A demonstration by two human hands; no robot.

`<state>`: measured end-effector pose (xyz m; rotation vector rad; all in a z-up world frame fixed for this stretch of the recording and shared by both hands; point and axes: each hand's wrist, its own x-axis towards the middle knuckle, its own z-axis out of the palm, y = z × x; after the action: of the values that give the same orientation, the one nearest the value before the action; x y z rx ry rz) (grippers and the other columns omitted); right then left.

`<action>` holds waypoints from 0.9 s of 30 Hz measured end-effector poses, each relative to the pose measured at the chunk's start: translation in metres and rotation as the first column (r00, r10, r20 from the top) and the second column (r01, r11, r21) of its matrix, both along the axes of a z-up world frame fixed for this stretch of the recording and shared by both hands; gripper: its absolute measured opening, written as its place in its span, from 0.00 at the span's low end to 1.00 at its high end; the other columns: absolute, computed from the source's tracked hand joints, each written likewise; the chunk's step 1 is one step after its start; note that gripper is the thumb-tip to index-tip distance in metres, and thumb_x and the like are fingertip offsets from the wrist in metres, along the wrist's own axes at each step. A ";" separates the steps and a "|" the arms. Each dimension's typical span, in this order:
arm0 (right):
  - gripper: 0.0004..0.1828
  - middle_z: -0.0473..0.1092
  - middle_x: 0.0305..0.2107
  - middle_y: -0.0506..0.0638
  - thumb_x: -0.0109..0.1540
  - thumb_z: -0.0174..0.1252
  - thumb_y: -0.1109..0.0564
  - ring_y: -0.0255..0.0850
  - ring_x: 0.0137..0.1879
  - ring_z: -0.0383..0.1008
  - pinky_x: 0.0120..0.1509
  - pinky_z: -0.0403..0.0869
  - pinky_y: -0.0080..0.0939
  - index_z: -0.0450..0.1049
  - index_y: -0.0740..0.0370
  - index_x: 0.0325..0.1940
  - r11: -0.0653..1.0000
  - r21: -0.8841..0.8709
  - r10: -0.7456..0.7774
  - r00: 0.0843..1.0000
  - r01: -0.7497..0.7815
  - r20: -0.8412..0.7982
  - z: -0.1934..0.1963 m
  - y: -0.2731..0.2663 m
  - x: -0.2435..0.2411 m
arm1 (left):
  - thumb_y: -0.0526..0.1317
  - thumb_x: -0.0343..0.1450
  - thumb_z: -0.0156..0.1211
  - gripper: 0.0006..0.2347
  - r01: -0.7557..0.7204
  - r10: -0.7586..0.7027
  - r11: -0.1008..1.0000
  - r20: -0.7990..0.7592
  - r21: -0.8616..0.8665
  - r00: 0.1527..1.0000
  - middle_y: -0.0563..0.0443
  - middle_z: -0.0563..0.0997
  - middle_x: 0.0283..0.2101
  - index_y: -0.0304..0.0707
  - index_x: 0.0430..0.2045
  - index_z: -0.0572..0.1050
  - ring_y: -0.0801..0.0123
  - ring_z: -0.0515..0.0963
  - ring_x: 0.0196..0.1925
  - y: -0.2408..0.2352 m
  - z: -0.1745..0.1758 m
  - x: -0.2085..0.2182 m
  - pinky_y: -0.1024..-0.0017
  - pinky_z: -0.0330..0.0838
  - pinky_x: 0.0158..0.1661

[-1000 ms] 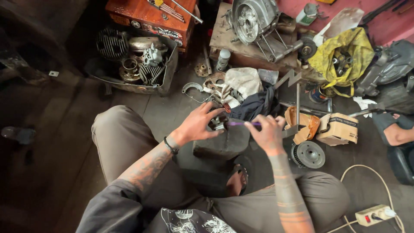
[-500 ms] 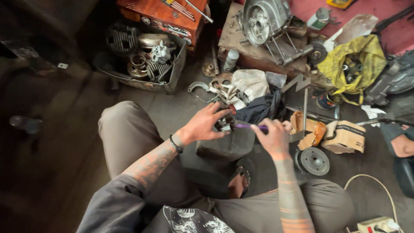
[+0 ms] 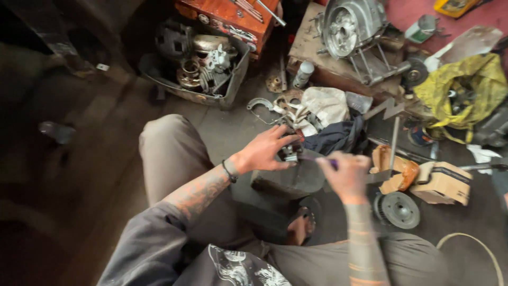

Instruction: Cleaning a motorcycle carburetor using a small brush to remove dirt and grime

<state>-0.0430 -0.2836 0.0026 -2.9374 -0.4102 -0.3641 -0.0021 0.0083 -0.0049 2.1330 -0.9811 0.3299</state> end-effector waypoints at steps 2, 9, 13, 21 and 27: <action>0.17 0.77 0.26 0.45 0.63 0.61 0.34 0.45 0.40 0.79 0.58 0.67 0.50 0.76 0.46 0.36 0.998 0.056 -0.028 0.999 0.029 -0.021 -0.001 -0.009 -0.001 | 0.60 0.63 0.67 0.32 -0.010 0.010 1.000 0.010 0.007 1.000 0.41 0.71 0.49 0.40 0.56 0.72 0.45 0.76 0.46 -0.001 -0.002 0.000 0.53 0.77 0.45; 0.17 0.77 0.28 0.44 0.62 0.63 0.33 0.42 0.40 0.80 0.59 0.66 0.45 0.76 0.45 0.37 0.999 0.046 -0.013 0.999 0.011 0.043 -0.026 -0.024 0.002 | 0.58 0.62 0.67 0.31 0.028 -0.028 1.000 0.003 -0.014 1.000 0.38 0.71 0.49 0.38 0.55 0.72 0.42 0.76 0.48 -0.002 0.000 -0.002 0.51 0.77 0.44; 0.17 0.76 0.25 0.44 0.61 0.63 0.34 0.43 0.40 0.79 0.60 0.65 0.48 0.76 0.45 0.35 1.000 0.014 0.012 0.999 -0.012 0.036 -0.005 0.005 -0.003 | 0.61 0.63 0.65 0.32 -0.045 0.045 0.999 0.022 -0.013 0.999 0.41 0.70 0.46 0.41 0.57 0.71 0.43 0.76 0.46 -0.005 -0.006 0.001 0.52 0.77 0.42; 0.14 0.75 0.29 0.40 0.60 0.64 0.36 0.40 0.43 0.76 0.62 0.64 0.52 0.74 0.42 0.35 0.999 0.024 0.029 0.997 -0.031 0.065 -0.017 0.012 -0.005 | 0.62 0.62 0.66 0.32 -0.029 0.030 0.999 0.024 -0.035 0.999 0.43 0.70 0.47 0.42 0.55 0.71 0.47 0.76 0.48 -0.002 -0.009 0.001 0.53 0.79 0.41; 0.17 0.75 0.29 0.40 0.60 0.65 0.32 0.45 0.44 0.77 0.59 0.69 0.51 0.75 0.43 0.36 0.995 0.093 -0.037 0.998 0.033 0.043 -0.009 -0.012 -0.003 | 0.63 0.63 0.64 0.32 -0.036 0.036 0.999 0.014 -0.012 0.999 0.43 0.69 0.46 0.43 0.57 0.71 0.45 0.76 0.47 -0.002 -0.013 0.002 0.51 0.79 0.41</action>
<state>-0.0459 -0.2958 -0.0067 -2.8546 -0.3381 -0.4424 -0.0006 0.0066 -0.0184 2.1427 -0.9474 0.3681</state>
